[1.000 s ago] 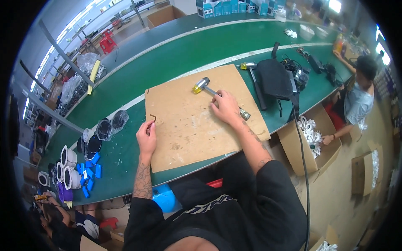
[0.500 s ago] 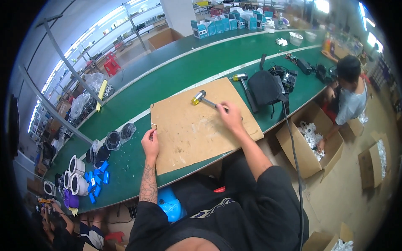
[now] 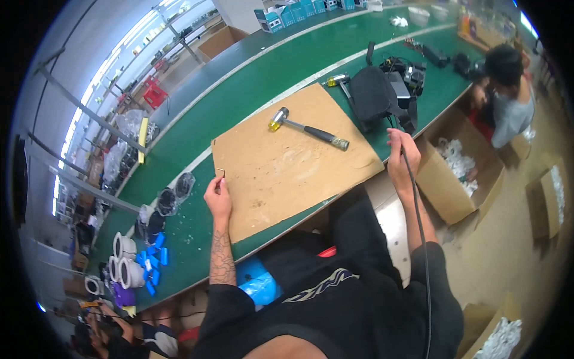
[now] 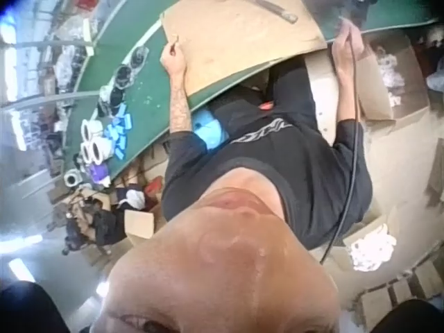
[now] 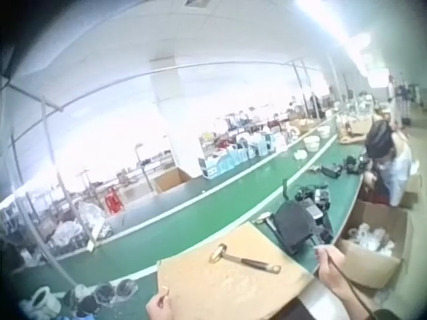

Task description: The person assembles white plastic circular housings at a manufacturing workbench, using a rubber mallet and a hex key to fit the parts together.

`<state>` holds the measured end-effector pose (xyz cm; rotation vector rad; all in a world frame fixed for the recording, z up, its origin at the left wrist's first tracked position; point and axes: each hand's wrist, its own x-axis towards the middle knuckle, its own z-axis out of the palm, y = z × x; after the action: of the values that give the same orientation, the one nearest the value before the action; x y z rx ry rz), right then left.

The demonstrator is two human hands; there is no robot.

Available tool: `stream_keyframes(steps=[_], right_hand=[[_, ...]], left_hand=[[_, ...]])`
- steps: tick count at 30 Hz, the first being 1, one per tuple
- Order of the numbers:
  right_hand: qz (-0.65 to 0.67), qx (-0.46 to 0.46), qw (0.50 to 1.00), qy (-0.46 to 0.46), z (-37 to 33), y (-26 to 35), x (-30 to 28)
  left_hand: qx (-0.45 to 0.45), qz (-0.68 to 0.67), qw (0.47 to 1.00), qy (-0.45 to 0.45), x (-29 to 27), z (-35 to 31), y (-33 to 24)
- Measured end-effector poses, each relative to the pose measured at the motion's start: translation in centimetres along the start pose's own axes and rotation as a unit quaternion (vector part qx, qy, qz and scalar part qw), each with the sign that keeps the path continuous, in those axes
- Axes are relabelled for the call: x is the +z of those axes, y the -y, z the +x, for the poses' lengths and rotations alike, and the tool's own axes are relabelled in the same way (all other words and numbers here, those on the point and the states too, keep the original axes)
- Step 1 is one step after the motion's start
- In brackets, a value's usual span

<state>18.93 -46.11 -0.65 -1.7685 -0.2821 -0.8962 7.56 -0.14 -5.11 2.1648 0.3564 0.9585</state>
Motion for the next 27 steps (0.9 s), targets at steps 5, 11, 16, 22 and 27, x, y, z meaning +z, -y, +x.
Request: stream_keyframes(steps=[5,11,16,22,27], right_hand=[[-0.069,-0.096,0.987,0.110,-4.9,0.6,0.0],[-0.078,-0.083,0.980,0.160,-8.9,1.9,-0.8],[-0.058,-0.068,0.973,0.211,-10.3,3.1,-1.6],[0.006,-0.065,0.951,0.303,-13.9,4.5,-3.2],[0.009,-0.041,0.941,0.335,-14.4,5.1,-4.6]], left_hand=[[0.010,0.021,0.999,-0.024,0.0,-0.3,0.2],[0.005,0.032,0.999,-0.014,-0.1,-0.3,-0.3],[0.001,0.020,0.999,-0.027,-0.3,-0.2,0.6],[0.010,0.029,0.999,-0.019,0.0,-0.2,0.5],[0.016,0.016,1.000,-0.022,0.2,-0.2,0.4]])
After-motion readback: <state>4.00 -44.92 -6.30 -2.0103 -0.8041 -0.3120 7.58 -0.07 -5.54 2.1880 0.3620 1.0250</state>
